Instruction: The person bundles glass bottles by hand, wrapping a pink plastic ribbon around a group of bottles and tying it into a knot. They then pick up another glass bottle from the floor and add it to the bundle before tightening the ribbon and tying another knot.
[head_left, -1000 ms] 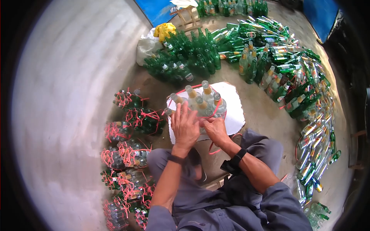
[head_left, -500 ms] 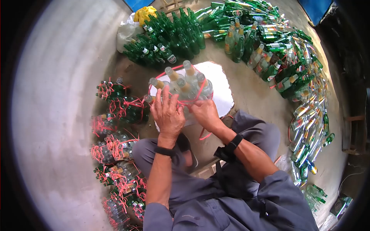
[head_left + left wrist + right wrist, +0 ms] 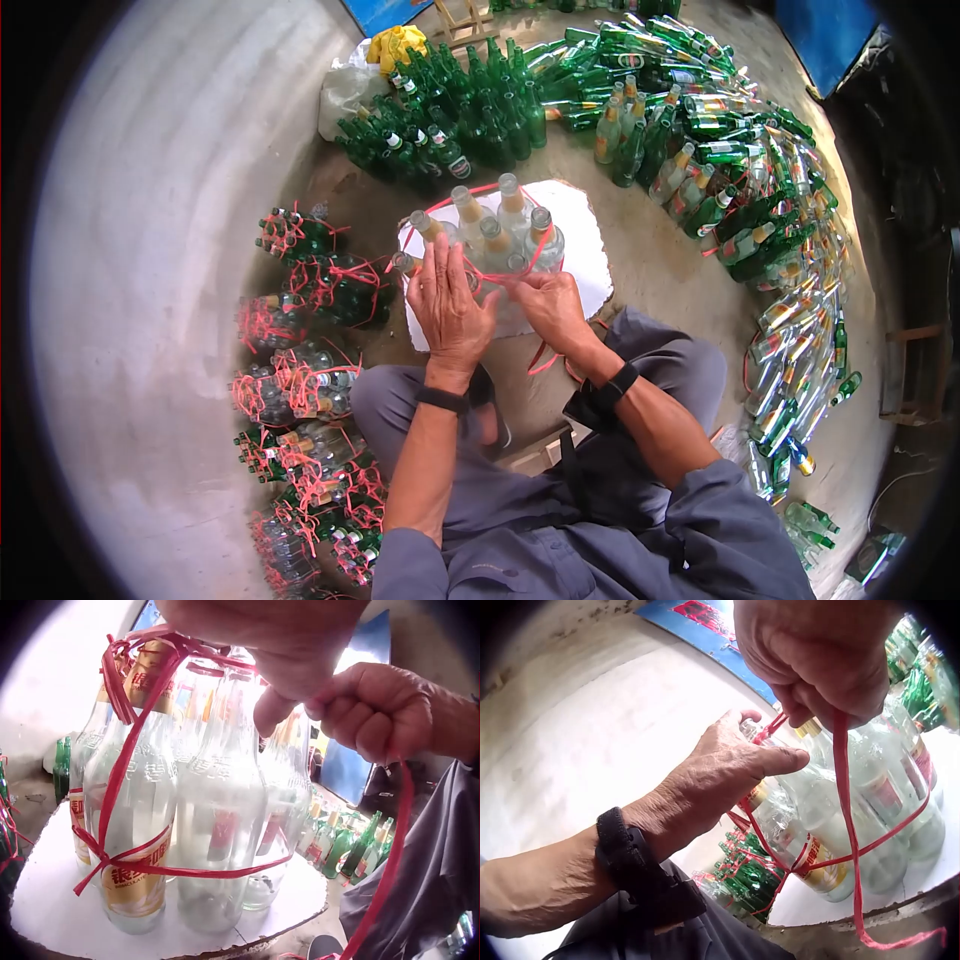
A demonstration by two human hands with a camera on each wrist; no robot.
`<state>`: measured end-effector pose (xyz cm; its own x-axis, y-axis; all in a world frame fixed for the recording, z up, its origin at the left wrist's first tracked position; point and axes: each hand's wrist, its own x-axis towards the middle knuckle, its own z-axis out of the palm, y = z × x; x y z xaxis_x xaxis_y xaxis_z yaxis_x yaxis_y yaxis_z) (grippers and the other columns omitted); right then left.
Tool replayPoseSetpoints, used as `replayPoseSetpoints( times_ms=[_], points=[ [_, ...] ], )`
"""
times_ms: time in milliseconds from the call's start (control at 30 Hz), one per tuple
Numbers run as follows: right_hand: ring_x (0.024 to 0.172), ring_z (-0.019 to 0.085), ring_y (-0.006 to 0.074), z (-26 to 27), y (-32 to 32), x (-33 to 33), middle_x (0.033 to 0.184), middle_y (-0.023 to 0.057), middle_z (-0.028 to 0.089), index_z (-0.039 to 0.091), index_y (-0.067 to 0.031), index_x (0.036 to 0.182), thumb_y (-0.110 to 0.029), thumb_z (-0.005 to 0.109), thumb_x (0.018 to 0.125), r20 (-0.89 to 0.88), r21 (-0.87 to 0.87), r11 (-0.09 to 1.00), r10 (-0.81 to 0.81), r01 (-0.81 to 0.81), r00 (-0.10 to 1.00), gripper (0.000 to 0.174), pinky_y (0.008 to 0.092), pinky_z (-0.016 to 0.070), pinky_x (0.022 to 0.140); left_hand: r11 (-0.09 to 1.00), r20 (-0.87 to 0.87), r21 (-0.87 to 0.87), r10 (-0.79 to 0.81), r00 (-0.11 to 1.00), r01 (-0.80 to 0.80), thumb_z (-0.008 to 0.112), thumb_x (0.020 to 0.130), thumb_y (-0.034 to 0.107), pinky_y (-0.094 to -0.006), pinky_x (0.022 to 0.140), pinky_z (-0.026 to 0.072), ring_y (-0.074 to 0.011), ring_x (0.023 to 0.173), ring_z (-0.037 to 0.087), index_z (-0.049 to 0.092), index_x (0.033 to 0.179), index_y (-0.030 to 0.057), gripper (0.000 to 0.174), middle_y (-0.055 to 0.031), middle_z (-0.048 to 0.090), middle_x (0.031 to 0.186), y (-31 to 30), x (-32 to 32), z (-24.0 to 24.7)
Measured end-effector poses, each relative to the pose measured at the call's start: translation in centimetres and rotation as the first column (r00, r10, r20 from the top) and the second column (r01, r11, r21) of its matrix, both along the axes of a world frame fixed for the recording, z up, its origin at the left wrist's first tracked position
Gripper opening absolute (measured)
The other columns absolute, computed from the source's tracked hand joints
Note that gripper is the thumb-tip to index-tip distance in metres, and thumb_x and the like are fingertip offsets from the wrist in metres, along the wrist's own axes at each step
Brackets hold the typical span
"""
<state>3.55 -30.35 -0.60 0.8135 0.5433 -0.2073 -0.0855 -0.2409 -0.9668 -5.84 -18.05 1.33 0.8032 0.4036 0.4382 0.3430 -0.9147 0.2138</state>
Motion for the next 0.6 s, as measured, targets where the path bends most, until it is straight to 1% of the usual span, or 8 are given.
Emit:
replayPoseSetpoints(
  times_ms=[33,133,167,233,367,433,567,600],
  points=[
    [0.048,0.050,0.0119,-0.2,0.0,-0.1,0.050,0.0138,0.055,0.072,0.0043,0.076,-0.021,0.068,0.089,0.027,-0.019,1.000,-0.005,0.006,1.000,0.028,0.0352,0.0426,0.049,1.000,-0.005,-0.006,0.001,1.000,-0.001,0.086,0.065,0.026,-0.0485,0.110,0.0268,-0.0294,0.145,0.033,0.048,0.137,0.0055,0.084,-0.0139,0.038,0.156,0.1,0.0,-0.1],
    [0.048,0.055,0.0193,0.1,-0.3,-0.4,0.054,0.0183,0.058,0.071,0.0041,0.076,-0.022,0.068,0.089,0.054,-0.058,0.998,0.012,-0.009,0.998,0.029,0.0387,0.0441,0.050,0.999,-0.033,0.044,0.001,0.999,0.000,0.085,0.065,0.026,-0.0490,0.109,0.0270,-0.0290,0.144,0.033,0.050,0.135,0.0052,0.081,-0.0133,0.039,0.156,0.2,0.0,-0.5],
    [0.048,0.055,0.0193,0.1,-0.3,-0.4,0.054,0.0183,0.058,0.071,0.0041,0.076,-0.022,0.068,0.089,0.062,-0.055,0.998,0.020,-0.017,0.998,0.029,0.0387,0.0441,0.050,0.999,-0.040,0.047,0.002,0.999,0.000,0.085,0.065,0.026,-0.0491,0.109,0.0272,-0.0291,0.143,0.034,0.051,0.133,0.0050,0.079,-0.0131,0.039,0.155,0.2,0.1,-0.5],
    [0.054,0.044,0.0058,-0.3,-0.8,-0.5,0.051,0.0048,0.048,0.069,0.0067,0.081,-0.025,0.068,0.091,0.196,-0.039,0.998,0.050,-0.044,0.979,0.033,0.0322,0.0390,0.047,0.998,-0.028,0.059,0.012,1.000,-0.010,0.085,0.065,0.026,-0.0491,0.109,0.0274,-0.0293,0.142,0.035,0.052,0.131,0.0048,0.077,-0.0130,0.040,0.155,0.4,0.2,-0.4],
    [0.054,0.044,0.0062,-0.3,-0.9,-0.9,0.051,0.0085,0.049,0.068,0.0066,0.081,-0.021,0.067,0.092,0.337,-0.011,0.999,0.035,-0.034,0.941,0.030,0.0330,0.0391,0.047,1.000,-0.020,0.024,-0.006,1.000,0.006,0.084,0.066,0.026,-0.0491,0.109,0.0273,-0.0301,0.140,0.037,0.054,0.129,0.0046,0.074,-0.0126,0.040,0.154,0.3,0.2,-0.2],
    [0.066,0.062,0.0456,0.8,-1.1,-1.0,0.069,0.0266,0.061,0.065,0.0036,0.079,-0.020,0.067,0.089,0.390,-0.107,0.992,0.106,-0.070,0.915,0.026,0.0474,0.0487,0.058,1.000,-0.014,0.016,-0.003,1.000,0.003,0.084,0.066,0.026,-0.0490,0.109,0.0271,-0.0304,0.140,0.037,0.055,0.129,0.0044,0.073,-0.0126,0.040,0.154,0.2,0.1,-0.1],
    [0.068,0.062,0.0455,3.1,-2.1,0.1,0.070,0.0257,0.062,0.061,0.0034,0.077,-0.017,0.066,0.089,0.482,-0.116,0.987,0.152,-0.109,0.863,0.024,0.0487,0.0494,0.059,1.000,-0.004,-0.015,-0.012,1.000,0.012,0.084,0.066,0.023,-0.0491,0.110,0.0260,-0.0307,0.140,0.036,0.055,0.129,0.0036,0.072,-0.0131,0.039,0.154,0.1,0.1,0.2],
    [0.068,0.062,0.0450,3.3,-2.1,0.7,0.071,0.0249,0.062,0.061,0.0027,0.076,-0.015,0.065,0.087,0.572,-0.119,0.985,0.172,-0.127,0.802,0.022,0.0490,0.0499,0.060,1.000,-0.007,-0.020,-0.011,1.000,0.011,0.083,0.066,0.022,-0.0492,0.111,0.0255,-0.0311,0.140,0.036,0.055,0.130,0.0033,0.072,-0.0136,0.039,0.154,0.1,0.1,0.2]
  ],
)
